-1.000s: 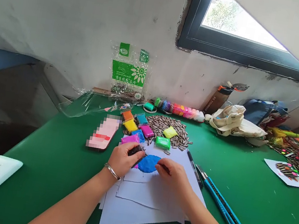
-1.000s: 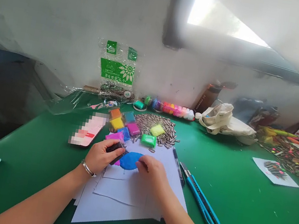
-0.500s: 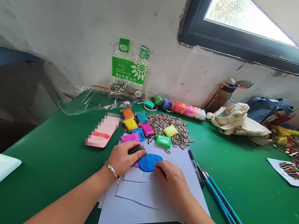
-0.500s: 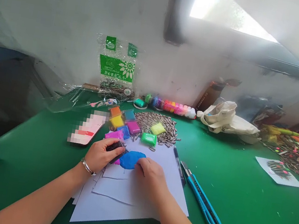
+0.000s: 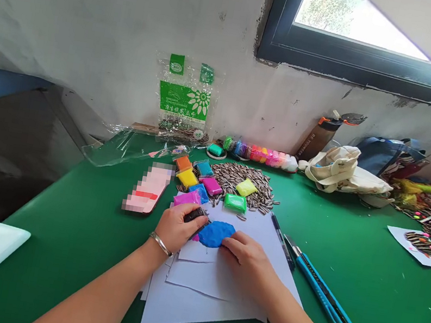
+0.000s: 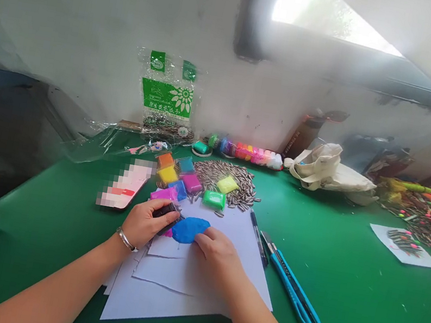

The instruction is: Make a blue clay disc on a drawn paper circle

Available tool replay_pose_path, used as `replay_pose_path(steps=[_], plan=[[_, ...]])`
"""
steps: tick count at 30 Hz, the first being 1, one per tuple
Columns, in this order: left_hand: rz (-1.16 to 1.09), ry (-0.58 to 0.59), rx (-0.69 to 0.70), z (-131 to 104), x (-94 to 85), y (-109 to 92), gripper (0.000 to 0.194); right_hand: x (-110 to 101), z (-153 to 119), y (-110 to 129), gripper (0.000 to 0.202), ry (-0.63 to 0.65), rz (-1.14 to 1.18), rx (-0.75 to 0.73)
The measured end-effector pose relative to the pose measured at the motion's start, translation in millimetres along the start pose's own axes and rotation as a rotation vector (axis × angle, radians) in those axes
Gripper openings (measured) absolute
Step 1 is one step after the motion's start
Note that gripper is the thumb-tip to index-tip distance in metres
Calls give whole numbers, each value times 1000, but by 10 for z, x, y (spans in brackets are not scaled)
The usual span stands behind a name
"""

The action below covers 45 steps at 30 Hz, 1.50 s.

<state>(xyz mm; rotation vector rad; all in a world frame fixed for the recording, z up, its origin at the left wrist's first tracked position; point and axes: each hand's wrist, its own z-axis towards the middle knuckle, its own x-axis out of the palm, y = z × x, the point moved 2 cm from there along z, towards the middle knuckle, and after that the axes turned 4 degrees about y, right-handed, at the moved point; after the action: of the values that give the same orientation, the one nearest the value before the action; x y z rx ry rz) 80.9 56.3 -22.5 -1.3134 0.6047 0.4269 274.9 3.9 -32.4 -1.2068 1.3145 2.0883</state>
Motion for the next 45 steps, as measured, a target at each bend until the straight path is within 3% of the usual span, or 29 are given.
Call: replay_pose_path(steps=[5,11,20,32,45], plan=[[6,-5,-7,5,0,3,30,-9,4,-53,22,17,49,66],[17,-4,-13,4,6,15,29,-5,-12,-142,27,13,106,38],[31,7,-9,12,19,19,30,-29,0,-95,22,57,-26,91],[40,0,5,10,26,27,31,49,31,-78,20,-12,24,74],[47,13,-12,12,22,7,32,-93,28,-64,24,42,119,80]])
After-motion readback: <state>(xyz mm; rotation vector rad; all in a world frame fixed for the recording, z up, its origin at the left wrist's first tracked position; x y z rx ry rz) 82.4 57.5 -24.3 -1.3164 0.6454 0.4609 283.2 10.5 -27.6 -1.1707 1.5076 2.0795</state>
